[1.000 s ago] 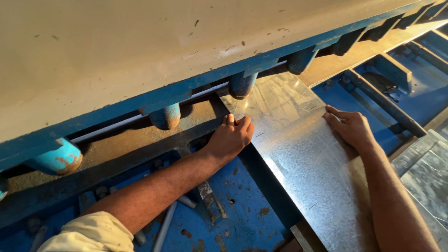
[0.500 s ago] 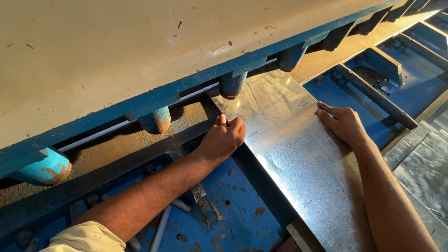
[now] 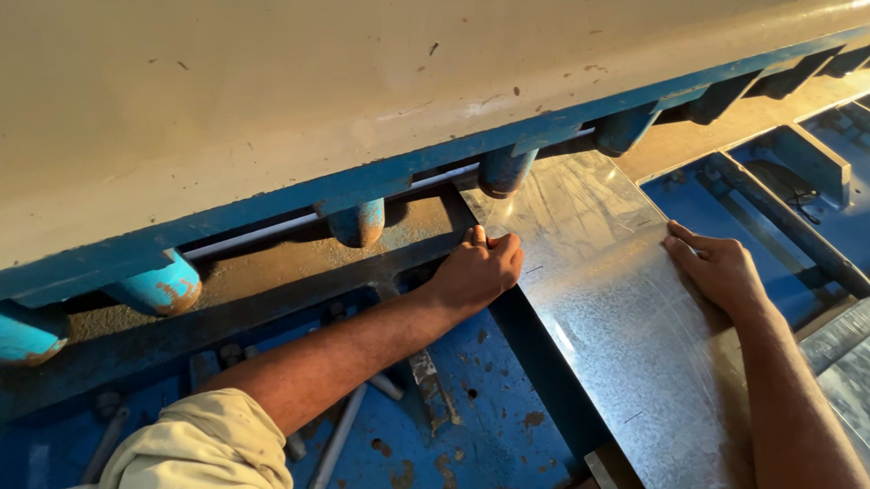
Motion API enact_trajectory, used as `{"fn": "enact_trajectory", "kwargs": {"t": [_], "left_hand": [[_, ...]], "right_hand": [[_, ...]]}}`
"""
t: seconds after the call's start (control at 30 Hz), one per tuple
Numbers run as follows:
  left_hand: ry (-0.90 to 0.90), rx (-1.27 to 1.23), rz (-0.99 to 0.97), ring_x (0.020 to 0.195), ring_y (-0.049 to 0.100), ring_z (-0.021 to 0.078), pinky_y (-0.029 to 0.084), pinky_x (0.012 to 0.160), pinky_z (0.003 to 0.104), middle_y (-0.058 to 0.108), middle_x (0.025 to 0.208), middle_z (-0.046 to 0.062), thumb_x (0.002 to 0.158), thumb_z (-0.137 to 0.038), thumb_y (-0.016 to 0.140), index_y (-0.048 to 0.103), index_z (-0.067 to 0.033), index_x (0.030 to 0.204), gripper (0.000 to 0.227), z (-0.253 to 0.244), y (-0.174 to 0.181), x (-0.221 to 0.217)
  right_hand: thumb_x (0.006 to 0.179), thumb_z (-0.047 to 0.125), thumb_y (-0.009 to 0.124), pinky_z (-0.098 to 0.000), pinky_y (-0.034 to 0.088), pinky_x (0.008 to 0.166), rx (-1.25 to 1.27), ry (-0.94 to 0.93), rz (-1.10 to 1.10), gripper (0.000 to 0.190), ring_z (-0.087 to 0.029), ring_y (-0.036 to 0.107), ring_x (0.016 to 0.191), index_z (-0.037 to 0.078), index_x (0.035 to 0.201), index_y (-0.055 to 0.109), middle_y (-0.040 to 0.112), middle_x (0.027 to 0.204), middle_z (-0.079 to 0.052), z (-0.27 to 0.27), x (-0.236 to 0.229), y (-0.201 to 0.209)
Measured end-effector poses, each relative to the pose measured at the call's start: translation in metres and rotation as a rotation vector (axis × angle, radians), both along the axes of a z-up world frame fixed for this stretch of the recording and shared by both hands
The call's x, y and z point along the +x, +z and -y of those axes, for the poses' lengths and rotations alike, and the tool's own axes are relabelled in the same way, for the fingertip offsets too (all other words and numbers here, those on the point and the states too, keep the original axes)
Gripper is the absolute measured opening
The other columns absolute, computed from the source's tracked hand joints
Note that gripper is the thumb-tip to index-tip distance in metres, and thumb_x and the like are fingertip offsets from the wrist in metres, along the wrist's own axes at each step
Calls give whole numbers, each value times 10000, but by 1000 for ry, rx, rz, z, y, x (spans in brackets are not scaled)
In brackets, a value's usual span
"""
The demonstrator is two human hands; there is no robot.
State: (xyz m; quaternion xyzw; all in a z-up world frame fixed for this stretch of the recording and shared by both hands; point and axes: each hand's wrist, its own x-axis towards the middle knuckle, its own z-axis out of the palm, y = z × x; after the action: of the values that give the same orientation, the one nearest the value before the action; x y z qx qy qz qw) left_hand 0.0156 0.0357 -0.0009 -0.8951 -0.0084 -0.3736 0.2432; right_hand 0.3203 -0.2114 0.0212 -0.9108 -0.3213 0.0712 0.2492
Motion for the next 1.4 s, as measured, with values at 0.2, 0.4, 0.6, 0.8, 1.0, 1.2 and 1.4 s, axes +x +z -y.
{"fn": "enact_trajectory", "kwargs": {"t": [0.2,0.4,0.6,0.8,1.0,1.2,1.4], "left_hand": [[67,86,78,829,780,382,636,581,387,576,847,89,814,-32,688,631,8,783,76,5,-8,4],[144,121,-91,795,764,308,618,542,327,620,921,114,893,5,708,682,34,896,39,8,-13,1],[171,224,-42,719,763,239,575,495,284,675,865,157,872,-110,698,703,5,856,116,14,-4,-4],[92,184,-86,520,608,97,468,409,237,684,825,128,856,-111,713,696,-30,814,93,15,-3,-8],[86,190,-64,480,591,85,462,391,243,666,801,98,837,-124,730,690,-36,809,100,16,-2,-8],[104,192,-88,466,578,54,450,359,232,673,834,92,833,-120,727,684,-43,821,89,16,-1,-6],[113,225,-98,485,597,72,466,380,236,674,838,83,870,-137,713,699,-39,867,99,15,-1,-8]], "right_hand": [[967,548,630,-455,588,904,-27,-37,-12,507,-341,766,889,356,1435,643,773,1071,-218,-1,-5,4],[965,548,629,-455,589,908,-29,-48,9,506,-347,767,894,356,1433,646,776,1069,-211,-2,-8,5],[970,544,641,-463,586,890,-10,-26,79,547,-355,756,915,321,1468,621,762,1043,-264,-2,-18,9],[937,561,622,-493,593,887,-26,-58,67,690,-373,760,903,320,1569,486,749,1027,-272,-6,-31,19],[949,588,598,-525,577,899,-56,-76,82,712,-375,754,908,313,1590,459,738,1055,-271,-8,-36,23],[965,592,560,-530,600,908,-64,-115,42,695,-367,771,871,309,1592,458,751,1036,-250,-9,-33,21],[979,629,519,-538,575,931,-141,-127,115,714,-367,739,973,294,1603,430,766,1011,-232,-12,-28,18]]}}
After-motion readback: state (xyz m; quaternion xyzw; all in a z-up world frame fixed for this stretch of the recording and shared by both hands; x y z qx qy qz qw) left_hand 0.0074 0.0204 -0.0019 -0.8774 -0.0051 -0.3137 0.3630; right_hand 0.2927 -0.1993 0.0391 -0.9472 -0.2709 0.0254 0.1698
